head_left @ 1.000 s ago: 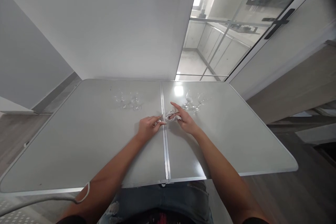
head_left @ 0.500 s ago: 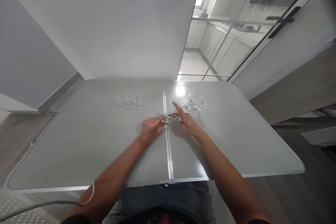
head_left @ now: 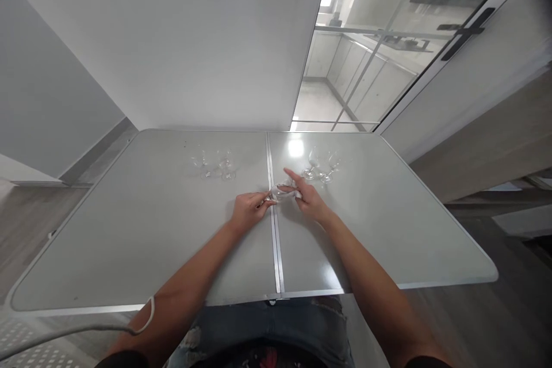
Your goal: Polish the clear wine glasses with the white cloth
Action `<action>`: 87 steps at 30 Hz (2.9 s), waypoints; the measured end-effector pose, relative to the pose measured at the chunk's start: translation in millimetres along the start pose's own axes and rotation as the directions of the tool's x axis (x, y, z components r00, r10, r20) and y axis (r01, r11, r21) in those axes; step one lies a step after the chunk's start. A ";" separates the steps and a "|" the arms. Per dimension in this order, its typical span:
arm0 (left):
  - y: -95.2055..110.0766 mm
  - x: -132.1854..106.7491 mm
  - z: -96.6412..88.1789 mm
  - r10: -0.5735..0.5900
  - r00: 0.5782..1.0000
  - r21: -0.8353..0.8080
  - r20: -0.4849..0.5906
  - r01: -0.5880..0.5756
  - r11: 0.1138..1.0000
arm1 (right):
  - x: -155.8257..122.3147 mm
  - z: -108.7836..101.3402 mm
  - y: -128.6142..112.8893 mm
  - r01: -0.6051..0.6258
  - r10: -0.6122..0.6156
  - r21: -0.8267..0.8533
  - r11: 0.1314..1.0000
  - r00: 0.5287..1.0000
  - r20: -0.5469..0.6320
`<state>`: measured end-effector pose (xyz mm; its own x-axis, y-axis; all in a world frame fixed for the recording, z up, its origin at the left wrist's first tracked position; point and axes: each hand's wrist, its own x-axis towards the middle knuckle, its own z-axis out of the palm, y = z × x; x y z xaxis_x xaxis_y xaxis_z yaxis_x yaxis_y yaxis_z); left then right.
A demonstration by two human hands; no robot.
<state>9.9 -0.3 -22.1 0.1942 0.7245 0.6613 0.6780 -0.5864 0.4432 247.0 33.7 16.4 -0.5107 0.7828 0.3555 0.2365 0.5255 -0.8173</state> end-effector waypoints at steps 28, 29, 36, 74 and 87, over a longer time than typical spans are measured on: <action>3.5 2.8 -4.3 -0.019 1.000 0.068 -0.018 0.020 0.997 | 5.2 3.9 -5.3 -0.106 0.116 0.207 0.972 0.993 -0.035; 4.0 3.6 -4.6 -0.024 1.000 0.047 -0.014 0.024 0.999 | 4.8 1.6 -4.8 -0.127 0.154 0.257 0.958 0.984 -0.087; -0.3 6.2 -4.9 -0.118 0.992 -0.118 -0.037 0.113 0.987 | 1.9 -6.5 -2.1 -0.059 0.115 0.254 0.965 0.970 -0.214; 2.9 5.5 -3.8 -0.028 1.000 -0.086 0.009 0.028 0.996 | 2.0 -2.1 -6.0 -0.167 0.247 0.366 0.916 0.951 -0.186; 2.1 3.2 -4.1 -0.063 0.998 -0.102 0.025 0.066 0.993 | 5.9 0.0 -13.0 -0.179 0.214 0.327 0.928 0.974 -0.075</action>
<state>9.1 -0.7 -16.6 0.1687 0.7691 0.6164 0.6131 -0.5716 0.5453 240.9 31.4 29.2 -0.3851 0.8998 0.2053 0.0407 0.2388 -0.9702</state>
